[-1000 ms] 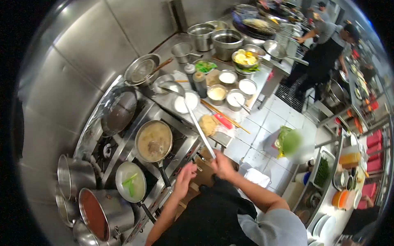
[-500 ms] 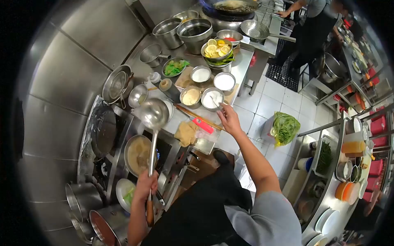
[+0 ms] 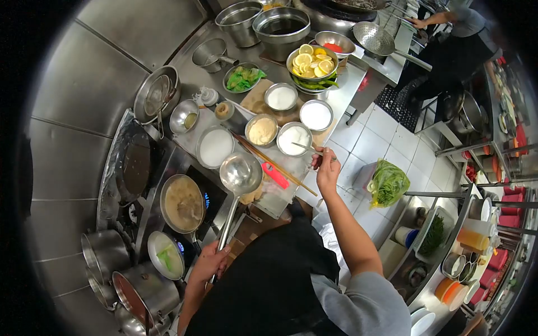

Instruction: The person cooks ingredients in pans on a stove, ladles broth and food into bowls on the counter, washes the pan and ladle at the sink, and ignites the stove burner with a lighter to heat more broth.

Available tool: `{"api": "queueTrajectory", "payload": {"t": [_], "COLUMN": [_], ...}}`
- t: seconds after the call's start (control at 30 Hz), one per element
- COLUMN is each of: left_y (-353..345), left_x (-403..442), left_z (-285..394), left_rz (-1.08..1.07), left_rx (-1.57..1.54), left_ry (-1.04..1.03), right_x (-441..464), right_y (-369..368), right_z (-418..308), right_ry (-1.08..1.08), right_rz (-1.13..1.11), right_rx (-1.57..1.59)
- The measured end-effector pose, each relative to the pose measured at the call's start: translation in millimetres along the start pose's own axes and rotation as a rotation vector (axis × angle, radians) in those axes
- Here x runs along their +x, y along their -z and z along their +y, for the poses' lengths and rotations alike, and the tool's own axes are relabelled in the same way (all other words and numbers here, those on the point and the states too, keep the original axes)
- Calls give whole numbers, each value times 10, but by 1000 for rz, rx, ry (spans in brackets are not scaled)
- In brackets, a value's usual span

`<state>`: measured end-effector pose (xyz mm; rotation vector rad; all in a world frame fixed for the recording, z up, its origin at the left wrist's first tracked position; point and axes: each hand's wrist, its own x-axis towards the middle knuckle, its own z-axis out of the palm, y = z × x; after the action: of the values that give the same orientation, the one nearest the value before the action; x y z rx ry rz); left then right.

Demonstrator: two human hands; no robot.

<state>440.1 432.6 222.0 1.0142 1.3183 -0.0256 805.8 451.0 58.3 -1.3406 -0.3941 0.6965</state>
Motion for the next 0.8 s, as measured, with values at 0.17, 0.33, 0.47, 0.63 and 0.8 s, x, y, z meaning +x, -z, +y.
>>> {"api": "queueTrajectory", "payload": {"t": [0.17,0.33,0.47,0.63,0.8], "left_y": [-49,-102,-66,-94,-63], "left_x": [68,110,168,147,86], "left_z": [206,327,258,219,226], "left_rz": [-74,-80,-131,-83,-58], "left_rx": [-23,-4,-22,-26,-39], "left_ry": [-14,-2,9,30,41], "right_x": [42,-8,-47,439,344], "right_y": [100,32,-205,-636,-779], "right_z": [-324,-567,-622,-204,30], "right_ry": [-2,-47,114,467,212], "right_rz": [-18,-137,-416,-499,-512], "right_rx": [-47,-43,-243,-615,-499]}}
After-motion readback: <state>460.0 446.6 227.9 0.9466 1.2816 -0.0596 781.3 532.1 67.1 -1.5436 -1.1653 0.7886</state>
